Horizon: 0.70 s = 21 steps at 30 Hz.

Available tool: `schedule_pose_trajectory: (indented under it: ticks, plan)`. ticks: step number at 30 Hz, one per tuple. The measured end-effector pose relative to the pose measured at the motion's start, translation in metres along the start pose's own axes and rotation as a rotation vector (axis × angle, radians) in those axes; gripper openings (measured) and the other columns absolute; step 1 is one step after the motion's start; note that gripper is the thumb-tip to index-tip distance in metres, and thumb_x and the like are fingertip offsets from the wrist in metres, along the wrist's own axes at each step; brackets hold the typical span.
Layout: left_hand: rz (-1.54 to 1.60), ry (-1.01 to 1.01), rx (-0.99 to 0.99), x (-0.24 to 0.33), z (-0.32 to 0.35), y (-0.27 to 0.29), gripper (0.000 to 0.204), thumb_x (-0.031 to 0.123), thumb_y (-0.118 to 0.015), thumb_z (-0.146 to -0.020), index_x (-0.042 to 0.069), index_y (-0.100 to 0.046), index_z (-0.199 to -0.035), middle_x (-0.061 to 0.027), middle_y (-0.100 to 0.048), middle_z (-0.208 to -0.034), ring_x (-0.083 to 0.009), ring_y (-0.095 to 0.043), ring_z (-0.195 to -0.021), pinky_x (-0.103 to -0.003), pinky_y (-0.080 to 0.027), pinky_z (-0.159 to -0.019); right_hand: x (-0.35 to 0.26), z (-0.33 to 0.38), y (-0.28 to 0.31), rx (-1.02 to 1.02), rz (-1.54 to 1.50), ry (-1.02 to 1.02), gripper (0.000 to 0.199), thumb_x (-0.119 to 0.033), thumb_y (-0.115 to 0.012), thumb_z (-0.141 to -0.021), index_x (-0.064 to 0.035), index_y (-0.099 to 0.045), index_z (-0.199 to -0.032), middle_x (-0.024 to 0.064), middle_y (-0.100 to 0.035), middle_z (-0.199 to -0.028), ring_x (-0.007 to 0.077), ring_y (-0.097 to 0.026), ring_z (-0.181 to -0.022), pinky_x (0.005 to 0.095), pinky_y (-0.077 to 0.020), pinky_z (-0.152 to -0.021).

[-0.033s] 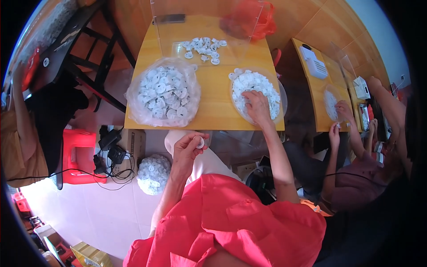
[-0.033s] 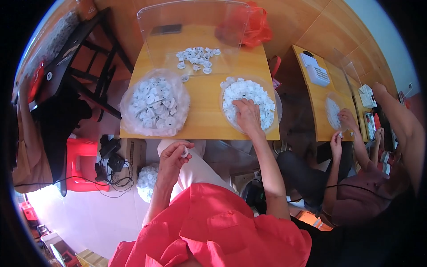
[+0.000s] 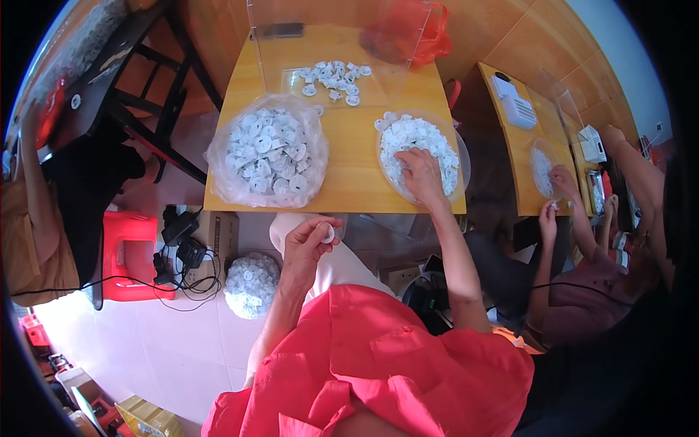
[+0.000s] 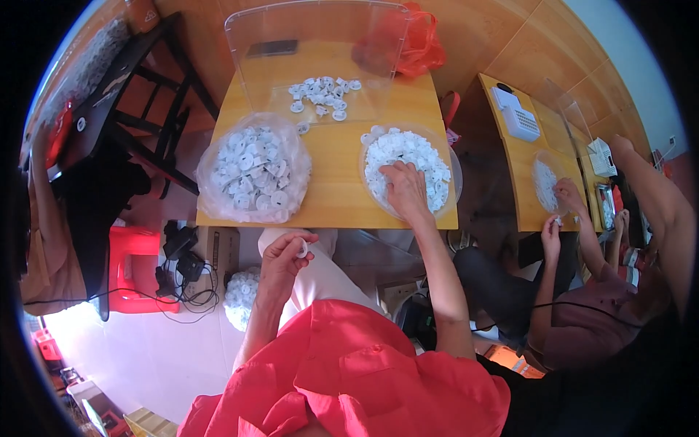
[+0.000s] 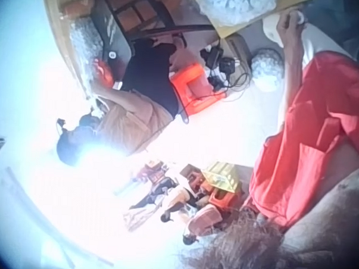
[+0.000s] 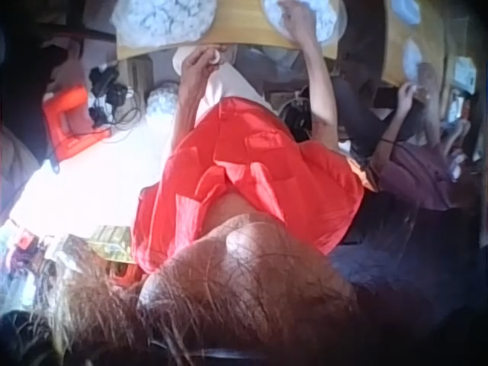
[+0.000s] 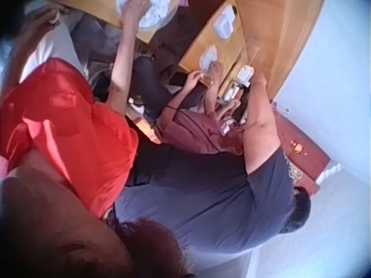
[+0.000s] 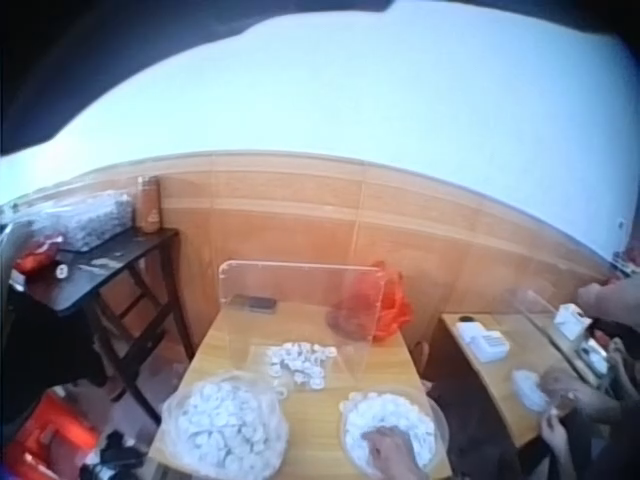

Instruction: The person assembles small plastic parts by hand, fitting smaller components into the plastic base pieces one at a time.

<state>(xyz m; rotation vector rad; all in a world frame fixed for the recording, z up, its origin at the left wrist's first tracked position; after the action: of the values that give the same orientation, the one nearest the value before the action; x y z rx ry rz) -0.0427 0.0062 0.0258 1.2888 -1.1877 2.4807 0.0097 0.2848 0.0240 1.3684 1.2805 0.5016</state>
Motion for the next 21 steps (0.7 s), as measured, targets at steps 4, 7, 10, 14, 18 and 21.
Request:
schedule_pose_trajectory:
  ticks: [4,7,10,14,18,21]
  plan:
    - [-0.041,0.018,0.045,-0.002,0.001,0.002,0.018,0.014,-0.054,-0.091,0.004,-0.062,-0.104,-0.0086,-0.064,-0.098,-0.0083,-0.057,-0.067,-0.018,-0.045,-0.059,0.0,-0.002,0.006,-0.029,0.02,0.034,0.026,0.002,-0.06,-0.067,-0.0076,-0.064,-0.091,0.0089,-0.059,-0.09,0.0291,-0.053,-0.092,0.0397,-0.042,-0.08]
    - [-0.051,0.002,0.066,-0.004,0.001,0.005,0.02,0.017,-0.057,-0.089,0.006,-0.063,-0.105,-0.0057,-0.065,-0.097,-0.0058,-0.054,-0.067,-0.017,-0.043,-0.059,0.004,-0.006,0.009,-0.072,0.023,0.023,0.025,0.001,-0.062,-0.067,-0.007,-0.065,-0.09,0.0098,-0.059,-0.09,0.0294,-0.054,-0.091,0.0392,-0.043,-0.079]
    - [-0.03,-0.01,0.067,-0.006,0.001,0.007,0.02,0.017,-0.057,-0.089,0.007,-0.063,-0.106,-0.0053,-0.066,-0.096,-0.0044,-0.053,-0.066,-0.016,-0.043,-0.06,0.015,-0.006,0.006,-0.083,-0.037,0.013,0.023,0.0,-0.063,-0.067,-0.0075,-0.067,-0.088,0.0096,-0.059,-0.086,0.0284,-0.055,-0.087,0.0387,-0.0438,-0.076]
    - [-0.052,-0.012,0.083,-0.006,0.002,0.005,0.022,0.016,-0.056,-0.09,0.007,-0.062,-0.108,-0.0055,-0.065,-0.095,-0.0049,-0.053,-0.065,-0.017,-0.044,-0.06,0.026,-0.003,0.006,0.081,-0.517,-0.096,0.018,-0.001,-0.065,-0.072,-0.0072,-0.068,-0.088,0.0053,-0.061,-0.08,0.0186,-0.058,-0.073,0.03,-0.0457,-0.067]
    - [0.006,-0.005,0.037,-0.004,0.003,0.001,0.025,0.017,-0.051,-0.092,0.005,-0.059,-0.113,-0.0077,-0.065,-0.096,-0.0074,-0.054,-0.068,-0.019,-0.045,-0.064,0.016,0.001,0.011,-0.05,-0.957,-0.306,0.018,-0.001,-0.062,-0.078,-0.0053,-0.067,-0.095,-0.0002,-0.059,-0.08,0.0084,-0.054,-0.069,0.0215,-0.0428,-0.063]
    - [0.046,-0.009,-0.002,-0.003,0.005,0.0,0.03,0.018,-0.047,-0.093,0.002,-0.056,-0.117,-0.0109,-0.063,-0.1,-0.0099,-0.055,-0.074,-0.022,-0.046,-0.07,-0.021,0.006,0.025,-0.141,-1.208,-0.365,0.02,-0.002,-0.057,-0.084,-0.0028,-0.066,-0.102,-0.0029,-0.057,-0.078,0.0039,-0.05,-0.07,0.0183,-0.0405,-0.064]
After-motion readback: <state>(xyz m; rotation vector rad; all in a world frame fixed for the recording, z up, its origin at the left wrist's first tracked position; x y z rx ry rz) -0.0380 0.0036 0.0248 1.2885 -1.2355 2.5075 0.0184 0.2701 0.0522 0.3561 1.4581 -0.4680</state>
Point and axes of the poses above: each hand's wrist, its own z-axis away from the middle knuckle, its own y-axis out of the back of the hand, x = y × z, the point moved 2 cm from there along -z, towards the middle knuckle
